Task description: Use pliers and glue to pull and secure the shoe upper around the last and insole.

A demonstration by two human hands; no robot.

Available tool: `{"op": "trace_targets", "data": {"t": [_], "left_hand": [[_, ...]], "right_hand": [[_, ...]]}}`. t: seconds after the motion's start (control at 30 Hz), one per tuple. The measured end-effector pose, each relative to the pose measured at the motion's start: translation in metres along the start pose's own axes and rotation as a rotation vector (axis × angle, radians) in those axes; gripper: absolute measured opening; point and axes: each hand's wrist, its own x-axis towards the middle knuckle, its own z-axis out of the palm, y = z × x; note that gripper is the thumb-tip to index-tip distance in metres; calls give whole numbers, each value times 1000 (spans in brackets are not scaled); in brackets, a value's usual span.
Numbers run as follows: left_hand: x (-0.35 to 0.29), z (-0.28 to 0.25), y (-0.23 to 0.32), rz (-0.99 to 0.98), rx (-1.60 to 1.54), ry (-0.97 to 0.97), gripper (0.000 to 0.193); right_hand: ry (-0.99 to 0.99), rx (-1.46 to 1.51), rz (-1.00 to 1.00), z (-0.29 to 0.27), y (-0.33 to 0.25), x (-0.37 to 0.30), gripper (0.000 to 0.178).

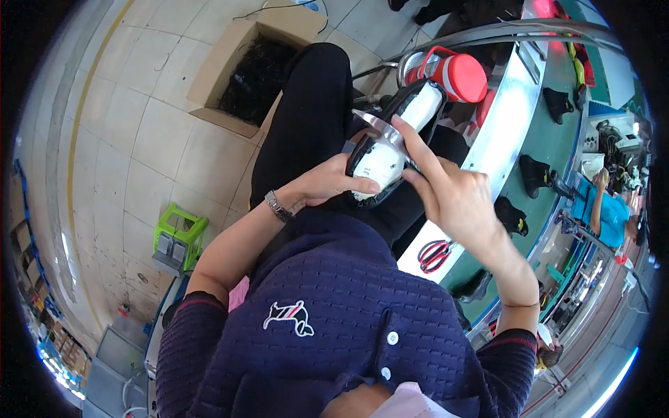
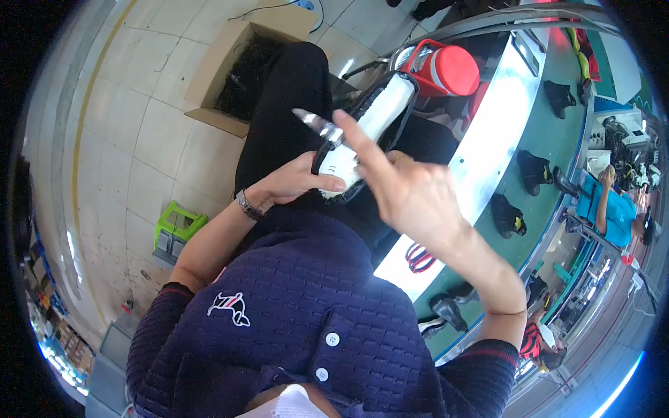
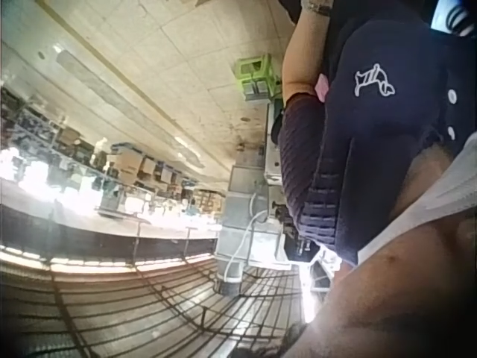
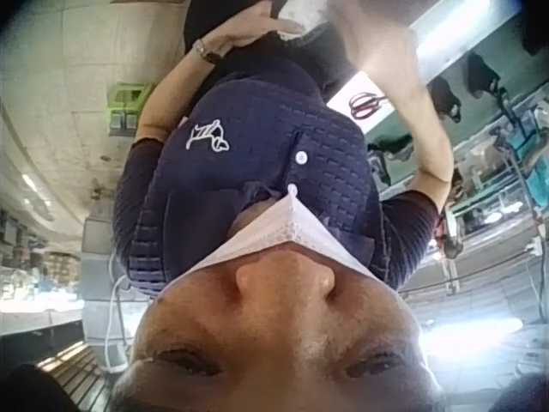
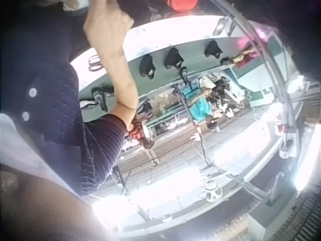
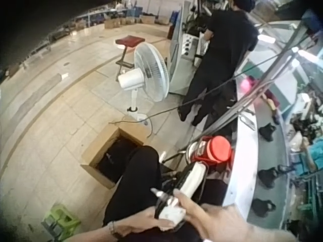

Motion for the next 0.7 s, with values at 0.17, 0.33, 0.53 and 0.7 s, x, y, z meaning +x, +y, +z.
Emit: {"op": "trace_targets", "data": {"t": [0.17,0.33,0.53,0.7], "left_hand": [[4,3,0,24,135,21,51],[0,5,2,34,133,-3,51],[-3,7,9,-28,259,70,50],[-3,5,2,124,278,12,45]], "right_hand": [[-192,-247,3,32,5,-5,79],[2,-94,52,18,-6,-14,87],[-217,-221,103,19,-16,-12,76],[-95,-121,34,51,-13,-33,82]]}}
